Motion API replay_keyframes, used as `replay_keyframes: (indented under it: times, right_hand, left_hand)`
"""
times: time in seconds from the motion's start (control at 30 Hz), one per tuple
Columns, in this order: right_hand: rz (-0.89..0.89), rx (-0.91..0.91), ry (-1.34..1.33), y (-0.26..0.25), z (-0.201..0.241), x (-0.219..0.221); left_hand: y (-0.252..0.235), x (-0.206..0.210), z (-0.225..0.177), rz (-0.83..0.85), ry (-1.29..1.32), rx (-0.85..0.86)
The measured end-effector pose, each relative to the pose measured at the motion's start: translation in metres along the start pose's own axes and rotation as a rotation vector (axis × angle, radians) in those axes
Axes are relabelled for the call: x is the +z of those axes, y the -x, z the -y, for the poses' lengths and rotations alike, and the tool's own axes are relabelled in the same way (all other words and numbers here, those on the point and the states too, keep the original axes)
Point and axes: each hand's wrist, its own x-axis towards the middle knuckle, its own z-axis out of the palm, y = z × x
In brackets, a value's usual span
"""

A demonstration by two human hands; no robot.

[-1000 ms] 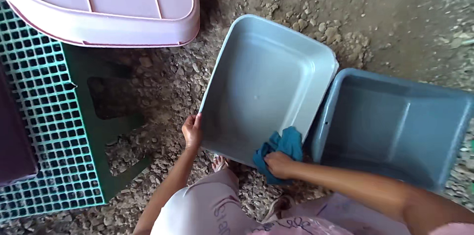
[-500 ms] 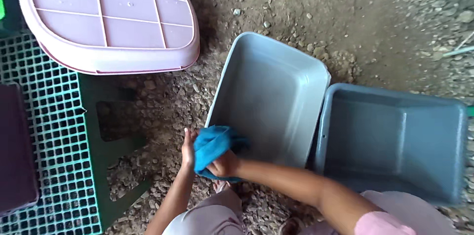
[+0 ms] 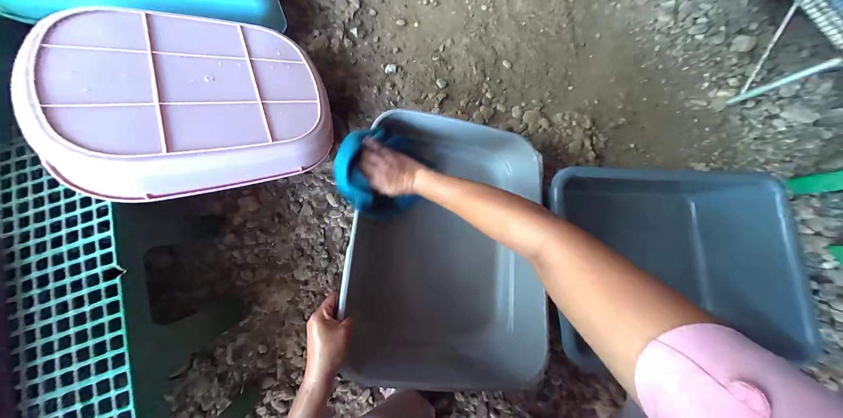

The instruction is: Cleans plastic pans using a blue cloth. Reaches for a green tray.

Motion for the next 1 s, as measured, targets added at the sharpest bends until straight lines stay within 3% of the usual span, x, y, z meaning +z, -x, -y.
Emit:
replay_keyframes:
  times: [0.07,0.1,0.13,0.23,0.3,0.53,0.63,0.73,0.8,0.9,0.97,1.0]
  right_hand:
    - [0.021,-0.229,-0.085,-0.008,0.02,-0.001]
    - [0.015,-0.235,-0.125,-0.01,0.017,-0.001]
    - [-0.013,-0.155,-0.124,-0.01,0.006,0.001]
    - [0.063,0.359,-0.042,-0.001,-0.046,-0.004]
    - [0.104,0.537,0.079,0.015,-0.069,-0.006]
    - [0.581,0.837,0.314,0.152,-0.079,-0.019]
    - [0.78,1.074,0.256,0.166,-0.063,-0.02]
    - [0.757,1.313,-0.005,0.162,-0.015,-0.01]
    - [0.86,1.308,-0.221,0.148,0.041,-0.023]
    - [1.029,0.943,-0.571,0.143,0.135,-0.038]
    - [0.957,0.824,-0.655,0.132,0.15,-0.048]
    - [0.818,0.858,-0.604,0.125,0.138,-0.053]
  left_hand:
    - [-0.002,0.001,0.0,-0.001,0.012,-0.019]
    - [-0.001,0.002,0.0,-0.015,0.026,-0.021]
    - [-0.002,0.002,0.001,-0.031,0.052,-0.022]
    - [-0.002,0.005,0.009,-0.119,0.196,0.005]
    - [-0.005,0.005,0.013,-0.17,0.291,0.018]
    - [-0.015,0.01,0.035,-0.205,0.421,-0.121]
    - [-0.016,0.017,0.032,-0.206,0.438,-0.127]
    - [-0.028,0.019,0.037,-0.242,0.39,-0.049]
    - [-0.034,0.024,0.047,-0.209,0.376,-0.047]
    - [-0.035,0.035,0.062,-0.128,0.388,-0.072]
    - [-0.032,0.04,0.066,-0.097,0.373,-0.078]
    - [-0.029,0.041,0.067,-0.085,0.355,-0.082]
